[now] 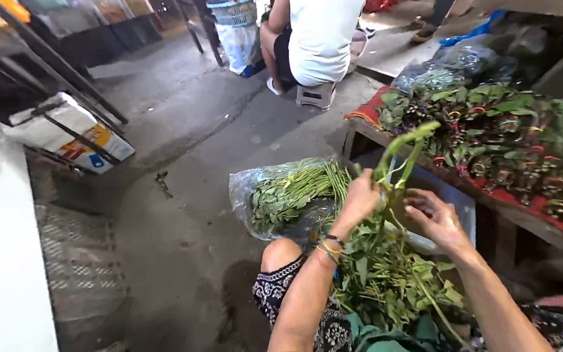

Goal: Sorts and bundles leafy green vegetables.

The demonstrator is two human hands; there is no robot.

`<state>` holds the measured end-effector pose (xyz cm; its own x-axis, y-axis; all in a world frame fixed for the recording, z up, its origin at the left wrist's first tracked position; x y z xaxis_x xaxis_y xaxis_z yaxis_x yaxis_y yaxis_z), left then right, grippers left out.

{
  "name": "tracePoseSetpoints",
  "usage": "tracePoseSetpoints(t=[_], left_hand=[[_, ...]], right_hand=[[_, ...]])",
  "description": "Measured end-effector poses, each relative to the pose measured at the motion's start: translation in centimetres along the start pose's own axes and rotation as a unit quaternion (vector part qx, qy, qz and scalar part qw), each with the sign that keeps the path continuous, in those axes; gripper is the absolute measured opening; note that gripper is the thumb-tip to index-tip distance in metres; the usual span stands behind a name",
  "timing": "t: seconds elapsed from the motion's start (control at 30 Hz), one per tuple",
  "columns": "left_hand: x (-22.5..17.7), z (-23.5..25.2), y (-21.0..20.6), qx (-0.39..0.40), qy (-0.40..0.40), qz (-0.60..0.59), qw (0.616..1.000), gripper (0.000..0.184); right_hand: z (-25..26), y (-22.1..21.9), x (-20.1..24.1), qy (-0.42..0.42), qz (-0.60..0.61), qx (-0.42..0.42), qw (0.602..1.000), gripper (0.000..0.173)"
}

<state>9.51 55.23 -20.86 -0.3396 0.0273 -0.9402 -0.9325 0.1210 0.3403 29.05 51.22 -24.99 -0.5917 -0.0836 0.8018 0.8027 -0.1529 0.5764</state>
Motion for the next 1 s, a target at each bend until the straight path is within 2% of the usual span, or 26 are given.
tracePoseSetpoints(t=[0.07,0.13,0.2,0.23,0.3,0.33,0.4,0.5,0.57,0.6,0.67,0.73,0.8,0.83,0.87,0.97,1.0], left_hand=[[0.9,0.7,2.4,-0.056,0.009,-0.115,0.992,0.038],[1.4,1.0,4.3,-0.092,0.016,-0.222,0.97,0.036],[1.3,1.0,5.5,-0.112,0.046,-0.317,0.941,0.03],[1.3,1.1,5.7,-0.117,0.066,-0.359,0.924,0.027],[1.3,1.1,5.9,-0.12,0.096,-0.419,0.895,0.025],[1.2,1.2,5.9,-0.121,0.104,-0.438,0.885,0.025],[1.1,1.2,6.0,-0.118,0.113,-0.456,0.875,0.025],[1.0,1.1,6.0,-0.112,0.113,-0.479,0.864,0.026],[1.0,1.0,5.9,-0.115,0.11,-0.488,0.858,0.025],[0.9,0.9,5.9,-0.117,0.11,-0.486,0.859,0.024],[0.6,0.8,5.7,-0.124,0.11,-0.473,0.866,0.024],[0.3,0.8,4.8,-0.109,0.101,-0.461,0.875,0.025],[0.0,0.8,3.1,-0.073,0.1,-0.44,0.889,0.028],[0.0,0.8,2.1,-0.053,0.095,-0.418,0.902,0.032],[-0.1,0.7,1.0,-0.032,0.079,-0.383,0.92,0.035],[-0.2,1.0,-1.5,-0.008,0.016,-0.277,0.961,0.044],[-0.2,1.1,-1.9,0.001,0.011,-0.259,0.966,0.043]], right_hand=[[-1.1,-0.2,-2.8,-0.018,-0.087,0.074,0.993,0.045],[-2.7,-1.5,-6.6,-0.068,-0.156,0.202,0.964,0.04],[-5.9,-3.4,-10.4,-0.139,-0.204,0.325,0.913,0.044],[-7.8,-4.3,-12.0,-0.177,-0.257,0.364,0.877,0.054],[-10.9,-5.6,-15.3,-0.24,-0.349,0.394,0.816,0.069],[-11.3,-6.0,-16.6,-0.252,-0.367,0.399,0.802,0.068],[-10.5,-6.2,-17.5,-0.254,-0.342,0.37,0.826,0.052],[-7.0,-5.8,-16.4,-0.188,-0.292,0.253,0.903,0.033],[-5.2,-5.9,-15.0,-0.159,-0.307,0.251,0.904,0.036],[-4.4,-5.8,-13.8,-0.159,-0.314,0.259,0.899,0.043],[-2.1,-4.4,-9.6,-0.122,-0.276,0.191,0.934,0.047],[0.6,-2.1,-3.9,-0.057,-0.143,0.064,0.986,0.039],[2.4,-0.5,2.2,-0.034,0.067,-0.032,0.997,0.035],[3.0,-0.2,4.7,-0.022,0.138,-0.034,0.99,0.036],[3.5,0.0,6.8,0.001,0.159,-0.019,0.987,0.041],[4.9,0.5,9.4,0.088,0.015,0.02,0.996,0.063],[5.2,0.8,9.1,0.099,-0.02,0.029,0.994,0.062]])
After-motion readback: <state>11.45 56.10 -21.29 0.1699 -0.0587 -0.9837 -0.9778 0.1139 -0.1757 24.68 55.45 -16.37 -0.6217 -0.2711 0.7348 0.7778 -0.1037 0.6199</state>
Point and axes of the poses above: each hand's wrist, its own z-axis towards the middle knuckle, its own y-axis out of the back of the hand, x = y × z, the point moved 6 cm from there along z, towards the middle knuckle, and after that the axes turned 8 degrees about -x, right-handed, at the moved point
